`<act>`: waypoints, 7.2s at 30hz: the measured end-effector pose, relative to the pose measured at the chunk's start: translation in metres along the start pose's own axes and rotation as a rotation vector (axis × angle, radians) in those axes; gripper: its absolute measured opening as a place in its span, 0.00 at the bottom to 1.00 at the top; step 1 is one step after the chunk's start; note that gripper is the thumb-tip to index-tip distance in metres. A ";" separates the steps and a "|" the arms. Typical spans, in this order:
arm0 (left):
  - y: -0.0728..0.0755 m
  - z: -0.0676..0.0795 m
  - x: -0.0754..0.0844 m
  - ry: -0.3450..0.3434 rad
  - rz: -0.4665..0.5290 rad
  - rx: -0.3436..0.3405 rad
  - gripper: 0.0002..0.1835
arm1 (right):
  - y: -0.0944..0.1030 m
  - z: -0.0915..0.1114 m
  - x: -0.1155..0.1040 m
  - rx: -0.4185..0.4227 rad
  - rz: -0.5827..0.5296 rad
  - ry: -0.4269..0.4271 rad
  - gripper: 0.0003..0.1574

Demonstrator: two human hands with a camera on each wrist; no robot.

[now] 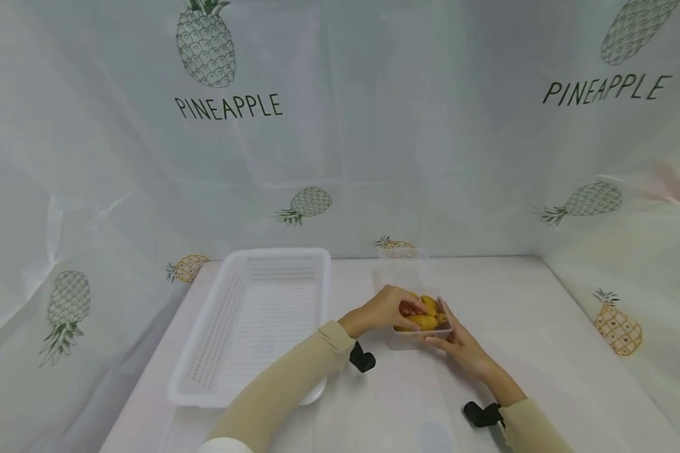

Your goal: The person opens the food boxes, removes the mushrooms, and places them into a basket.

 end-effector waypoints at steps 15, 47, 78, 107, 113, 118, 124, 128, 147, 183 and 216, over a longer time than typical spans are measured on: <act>-0.001 0.001 -0.003 0.053 -0.017 -0.047 0.19 | -0.002 0.000 0.001 -0.020 -0.012 0.012 0.59; 0.013 0.000 -0.008 0.064 0.185 0.081 0.19 | -0.002 -0.003 -0.006 -0.023 0.045 -0.003 0.59; 0.044 0.007 -0.031 0.242 0.476 0.259 0.22 | 0.004 -0.004 -0.002 0.029 0.113 -0.039 0.60; 0.166 0.112 -0.043 0.372 0.526 0.407 0.23 | 0.000 -0.005 0.000 0.009 0.102 -0.028 0.60; 0.183 0.141 -0.054 0.403 0.489 0.429 0.25 | 0.000 -0.006 -0.001 0.017 0.123 -0.024 0.60; 0.193 0.168 -0.070 0.463 0.456 0.440 0.27 | -0.002 -0.007 -0.004 0.016 0.108 -0.015 0.60; 0.192 0.193 -0.091 0.558 0.416 0.448 0.29 | -0.003 -0.006 -0.002 0.009 0.085 -0.014 0.60; 0.188 0.205 -0.106 0.593 0.389 0.453 0.28 | -0.003 -0.006 -0.003 0.011 0.080 -0.004 0.60; 0.175 0.236 -0.130 0.619 0.322 0.417 0.30 | -0.006 -0.002 -0.010 -0.021 0.027 0.022 0.60; 0.119 0.064 -0.048 0.294 0.515 0.265 0.26 | -0.001 -0.003 -0.005 -0.001 0.022 0.006 0.60; 0.016 -0.018 -0.021 0.104 0.214 0.032 0.20 | -0.006 -0.006 -0.002 -0.013 0.004 0.017 0.60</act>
Point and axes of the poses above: each hand's wrist, its own z-axis away from the middle knuckle, its own y-axis out of the back of the hand, x = y × z, the point moved 8 cm from there along -z, towards the middle knuckle, and after that the axes turned 7 degrees about -y, right-handed, at the moved point
